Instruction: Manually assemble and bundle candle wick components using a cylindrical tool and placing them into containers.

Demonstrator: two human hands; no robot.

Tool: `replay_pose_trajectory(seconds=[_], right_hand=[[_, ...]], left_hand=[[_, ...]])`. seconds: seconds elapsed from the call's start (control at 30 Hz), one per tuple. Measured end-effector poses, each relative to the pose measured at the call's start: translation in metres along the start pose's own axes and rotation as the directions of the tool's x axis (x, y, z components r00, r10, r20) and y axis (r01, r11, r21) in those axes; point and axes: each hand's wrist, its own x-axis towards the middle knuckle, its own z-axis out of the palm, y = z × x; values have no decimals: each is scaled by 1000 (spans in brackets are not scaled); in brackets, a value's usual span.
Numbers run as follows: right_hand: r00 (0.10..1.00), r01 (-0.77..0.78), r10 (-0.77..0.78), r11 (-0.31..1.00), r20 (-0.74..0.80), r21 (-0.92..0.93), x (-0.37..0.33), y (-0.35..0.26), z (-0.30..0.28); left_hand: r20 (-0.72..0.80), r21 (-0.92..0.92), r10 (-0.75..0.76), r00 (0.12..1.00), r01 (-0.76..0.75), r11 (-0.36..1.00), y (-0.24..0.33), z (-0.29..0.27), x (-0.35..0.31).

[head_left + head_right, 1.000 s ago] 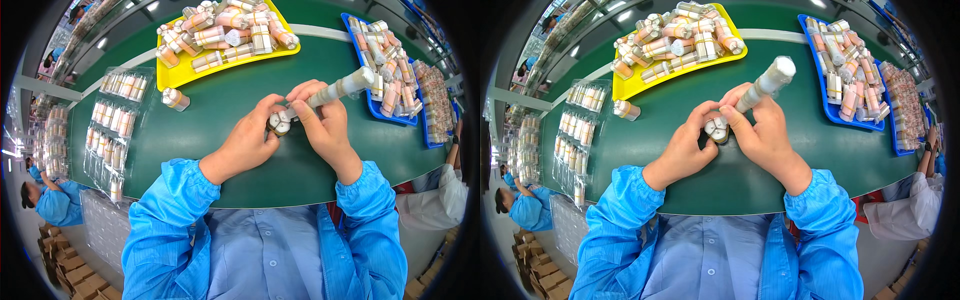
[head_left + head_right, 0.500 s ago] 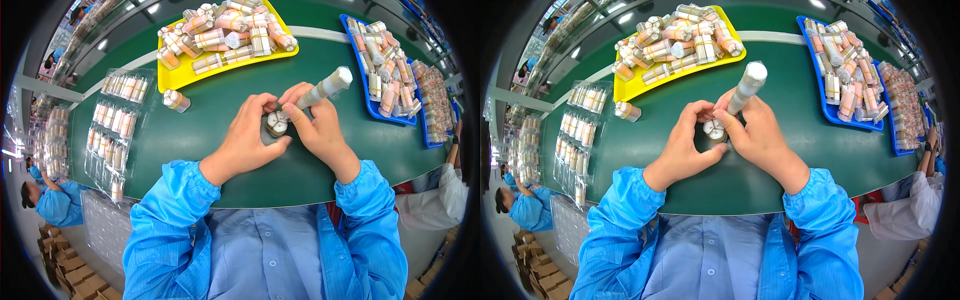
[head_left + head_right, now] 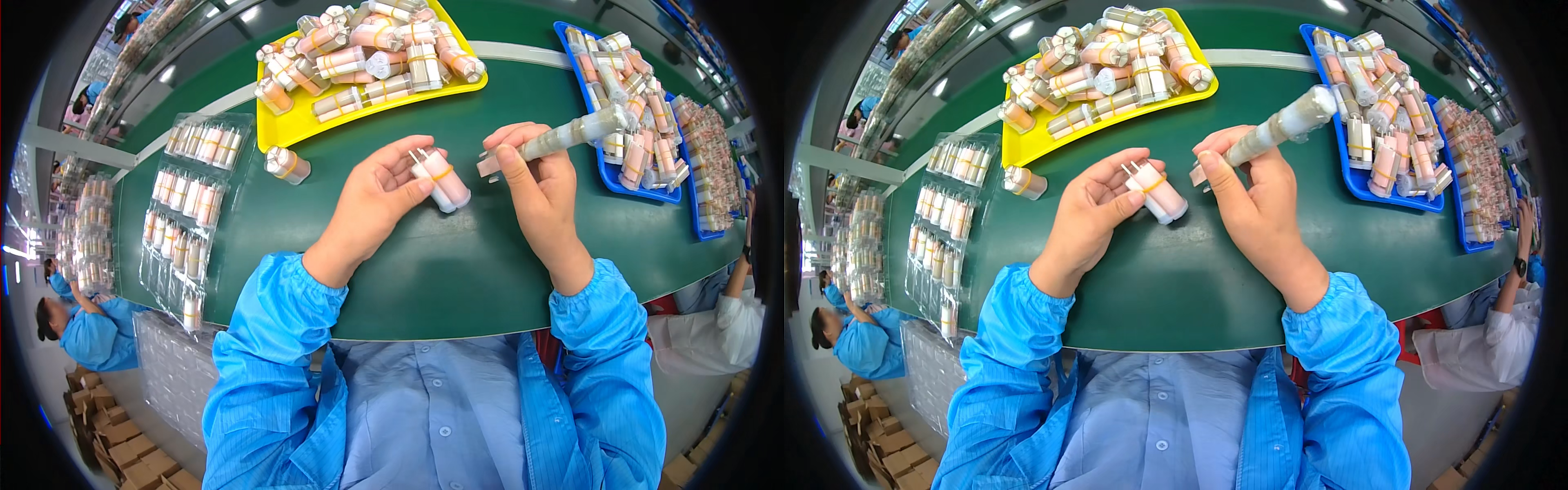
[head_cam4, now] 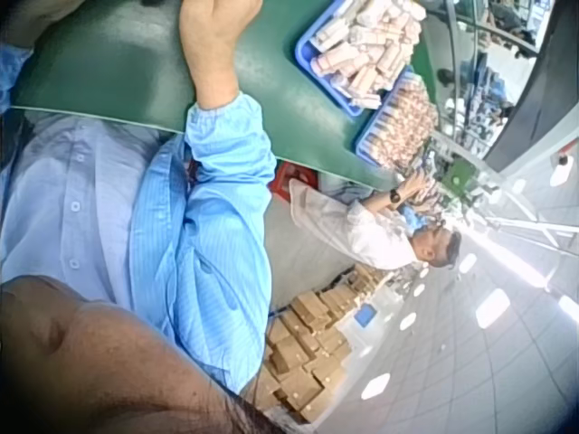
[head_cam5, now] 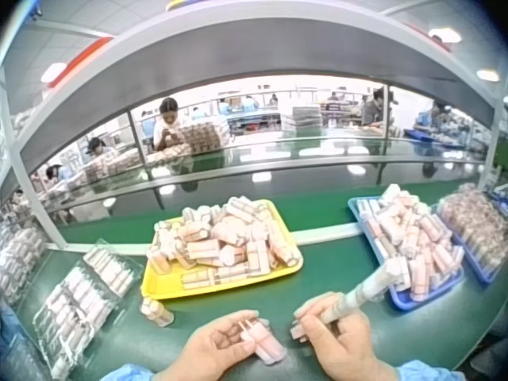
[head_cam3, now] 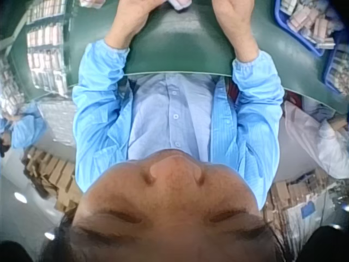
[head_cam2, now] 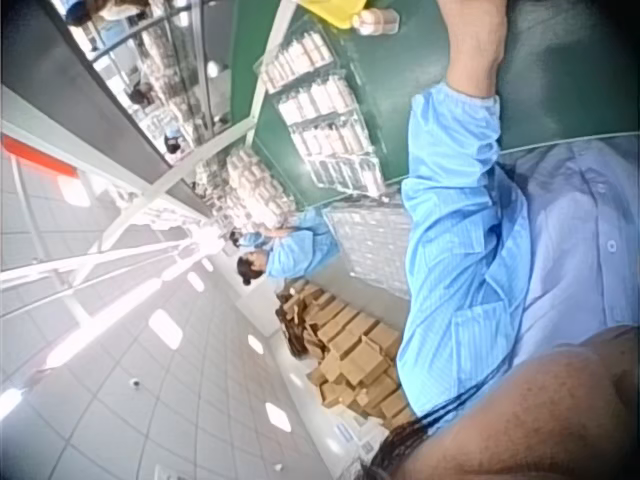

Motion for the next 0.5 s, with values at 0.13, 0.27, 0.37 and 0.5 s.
replay_pose_trajectory(seconds=[0.13,0.27,0.37,0.5], right_hand=[[996,69,-63,992,61,-108,-5,1,2],[985,133,-109,973,133,-188,-9,1,4],[980,174,-150,964,128,-199,-9,4,6],[988,145,-130,969,87,-201,-8,0,4]], left_hand=[[30,-110,-4,1000,8,994,2,-9,3],[46,-182,-19,999,27,983,5,-9,2],[75,-207,28,997,-12,978,3,-11,3],[58,-152,-1,998,10,988,10,-8,1]])
